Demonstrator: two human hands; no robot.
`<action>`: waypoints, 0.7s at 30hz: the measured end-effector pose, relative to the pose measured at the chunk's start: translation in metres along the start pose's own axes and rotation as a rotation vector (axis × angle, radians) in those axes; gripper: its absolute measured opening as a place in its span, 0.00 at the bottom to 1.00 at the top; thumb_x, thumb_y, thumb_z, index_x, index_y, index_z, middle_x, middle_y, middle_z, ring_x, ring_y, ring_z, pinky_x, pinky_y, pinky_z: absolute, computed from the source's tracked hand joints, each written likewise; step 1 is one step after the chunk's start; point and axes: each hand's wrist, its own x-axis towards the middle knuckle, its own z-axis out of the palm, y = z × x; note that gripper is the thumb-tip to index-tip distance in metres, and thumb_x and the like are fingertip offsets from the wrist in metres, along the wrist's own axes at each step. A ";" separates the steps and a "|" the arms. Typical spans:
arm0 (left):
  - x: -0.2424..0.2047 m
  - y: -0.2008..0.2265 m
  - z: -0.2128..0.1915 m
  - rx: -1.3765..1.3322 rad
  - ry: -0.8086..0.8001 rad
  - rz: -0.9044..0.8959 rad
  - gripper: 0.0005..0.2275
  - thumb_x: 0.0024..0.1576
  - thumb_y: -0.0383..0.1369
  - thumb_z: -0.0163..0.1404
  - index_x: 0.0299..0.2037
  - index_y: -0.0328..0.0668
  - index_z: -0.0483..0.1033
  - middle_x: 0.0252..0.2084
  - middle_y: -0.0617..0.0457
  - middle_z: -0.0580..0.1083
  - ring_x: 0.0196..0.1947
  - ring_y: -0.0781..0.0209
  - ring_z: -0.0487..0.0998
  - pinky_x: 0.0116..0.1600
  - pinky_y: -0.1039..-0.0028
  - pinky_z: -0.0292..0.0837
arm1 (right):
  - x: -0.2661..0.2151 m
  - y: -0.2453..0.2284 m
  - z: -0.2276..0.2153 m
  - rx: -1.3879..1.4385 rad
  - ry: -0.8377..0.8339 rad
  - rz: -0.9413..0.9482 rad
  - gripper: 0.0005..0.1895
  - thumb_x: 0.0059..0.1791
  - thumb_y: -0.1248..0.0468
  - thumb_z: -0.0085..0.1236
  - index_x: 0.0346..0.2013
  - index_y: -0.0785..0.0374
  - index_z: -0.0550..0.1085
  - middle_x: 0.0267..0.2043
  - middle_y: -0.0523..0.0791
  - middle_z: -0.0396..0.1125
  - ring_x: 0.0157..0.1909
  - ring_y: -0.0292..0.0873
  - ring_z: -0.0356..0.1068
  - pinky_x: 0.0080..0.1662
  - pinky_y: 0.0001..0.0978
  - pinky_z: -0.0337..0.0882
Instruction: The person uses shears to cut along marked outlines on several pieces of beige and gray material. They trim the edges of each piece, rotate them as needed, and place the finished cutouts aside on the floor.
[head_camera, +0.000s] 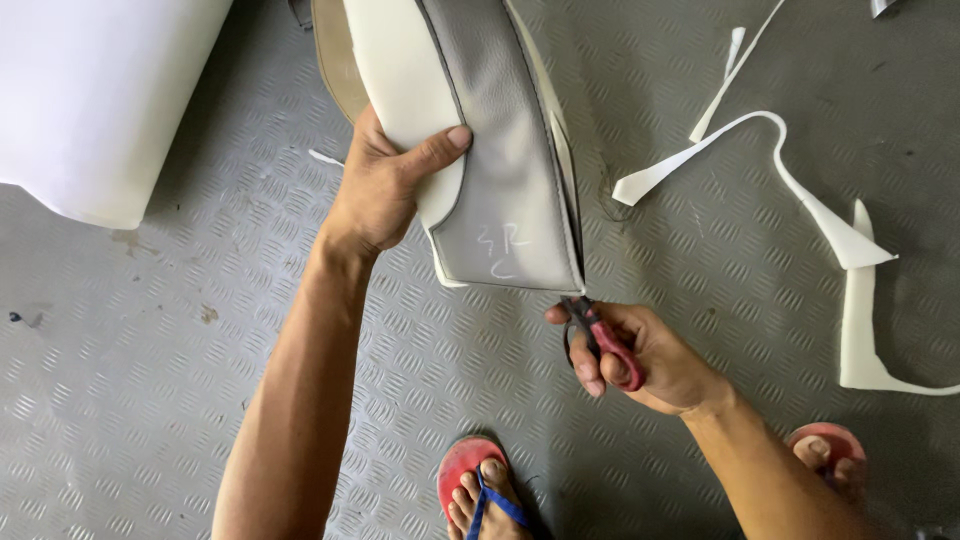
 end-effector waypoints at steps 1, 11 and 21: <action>-0.001 0.000 0.002 0.042 0.000 -0.030 0.14 0.60 0.26 0.61 0.55 0.35 0.76 0.49 0.49 0.80 0.47 0.60 0.82 0.55 0.66 0.82 | -0.001 0.001 0.000 0.043 -0.037 -0.034 0.36 0.46 0.48 0.70 0.55 0.72 0.67 0.33 0.44 0.67 0.33 0.37 0.64 0.38 0.29 0.64; -0.006 -0.011 0.001 0.061 -0.036 -0.123 0.15 0.58 0.29 0.61 0.54 0.36 0.76 0.48 0.49 0.81 0.47 0.60 0.82 0.55 0.67 0.82 | 0.001 0.011 -0.005 0.127 0.019 -0.035 0.19 0.52 0.52 0.63 0.38 0.66 0.69 0.34 0.45 0.67 0.34 0.40 0.65 0.39 0.33 0.67; -0.012 -0.023 0.005 0.148 -0.149 -0.182 0.19 0.55 0.28 0.62 0.56 0.36 0.75 0.49 0.49 0.80 0.50 0.58 0.81 0.60 0.64 0.78 | 0.005 0.027 -0.018 0.318 0.010 -0.146 0.18 0.52 0.54 0.62 0.47 0.65 0.72 0.36 0.43 0.69 0.36 0.39 0.66 0.42 0.34 0.67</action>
